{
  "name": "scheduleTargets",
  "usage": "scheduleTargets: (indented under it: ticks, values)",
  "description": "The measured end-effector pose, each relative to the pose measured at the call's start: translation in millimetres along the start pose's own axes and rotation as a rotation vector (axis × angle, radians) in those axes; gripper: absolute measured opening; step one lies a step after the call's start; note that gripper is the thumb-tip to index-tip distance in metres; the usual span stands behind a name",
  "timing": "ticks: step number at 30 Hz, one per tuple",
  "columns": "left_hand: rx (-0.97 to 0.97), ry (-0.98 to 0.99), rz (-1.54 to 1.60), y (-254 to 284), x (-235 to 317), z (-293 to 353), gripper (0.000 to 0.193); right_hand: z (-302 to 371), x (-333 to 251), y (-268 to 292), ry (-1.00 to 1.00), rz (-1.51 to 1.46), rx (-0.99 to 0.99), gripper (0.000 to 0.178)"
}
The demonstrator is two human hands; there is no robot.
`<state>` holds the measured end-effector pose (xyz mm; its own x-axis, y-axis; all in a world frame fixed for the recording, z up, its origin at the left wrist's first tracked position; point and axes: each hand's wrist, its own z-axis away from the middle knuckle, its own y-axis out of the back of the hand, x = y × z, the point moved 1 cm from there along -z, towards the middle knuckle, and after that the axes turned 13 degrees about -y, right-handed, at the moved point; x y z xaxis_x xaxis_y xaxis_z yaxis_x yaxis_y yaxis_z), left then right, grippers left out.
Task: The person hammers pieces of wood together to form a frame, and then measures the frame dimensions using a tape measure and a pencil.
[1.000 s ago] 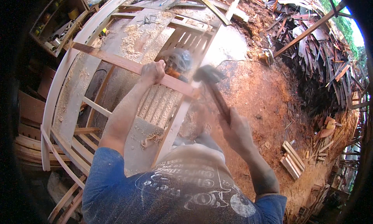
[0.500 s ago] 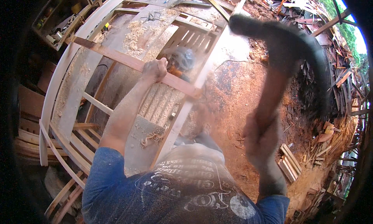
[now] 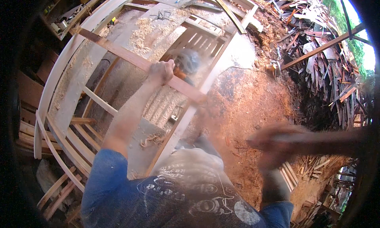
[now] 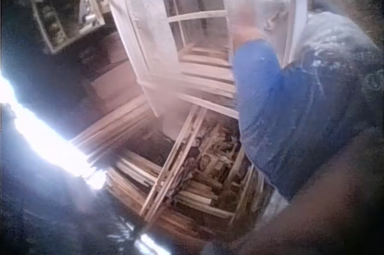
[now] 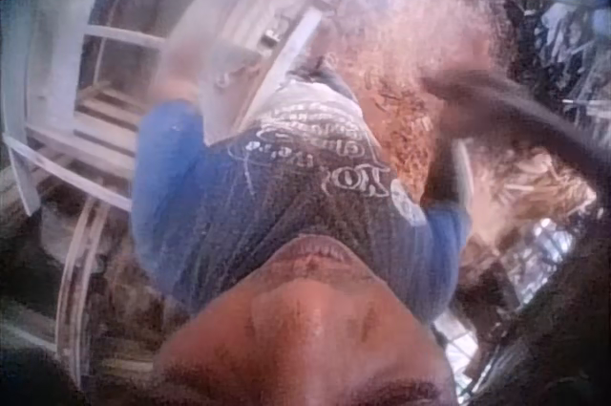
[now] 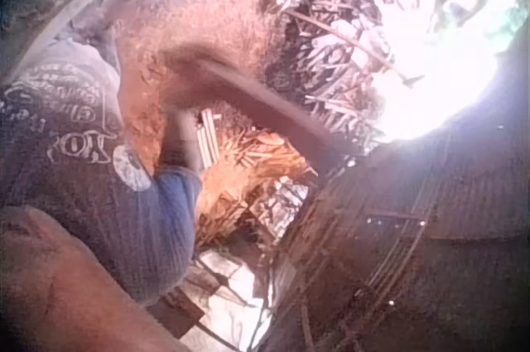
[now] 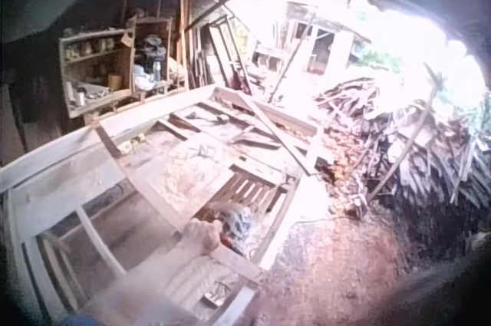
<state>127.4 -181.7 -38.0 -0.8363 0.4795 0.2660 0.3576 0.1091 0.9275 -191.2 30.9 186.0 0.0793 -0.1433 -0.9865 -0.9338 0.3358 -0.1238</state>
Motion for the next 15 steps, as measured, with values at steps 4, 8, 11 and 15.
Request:
scheduleTargets:
  ticks: [4, 8, 11, 15]
  values:
    - [0.038, -0.013, 0.043, -8.5, 10.3, -7.0, 0.026, -3.6, 96.1, 0.7, -0.413, 1.224, -0.472, 0.023]
    - [0.029, 0.055, -0.029, -1.3, -10.1, 7.2, 0.026, -42.7, -29.2, -29.6, -0.094, 0.943, -0.069, 0.020]
    - [0.029, 0.048, -0.023, -0.2, -7.4, 6.9, 0.026, -33.5, -72.6, -18.1, 0.134, 0.163, 0.007, 0.025]
    - [0.060, 0.020, -0.009, -3.1, 10.1, -13.8, 0.026, 7.0, 96.9, 39.9, -0.179, 0.428, -0.198, 0.031]
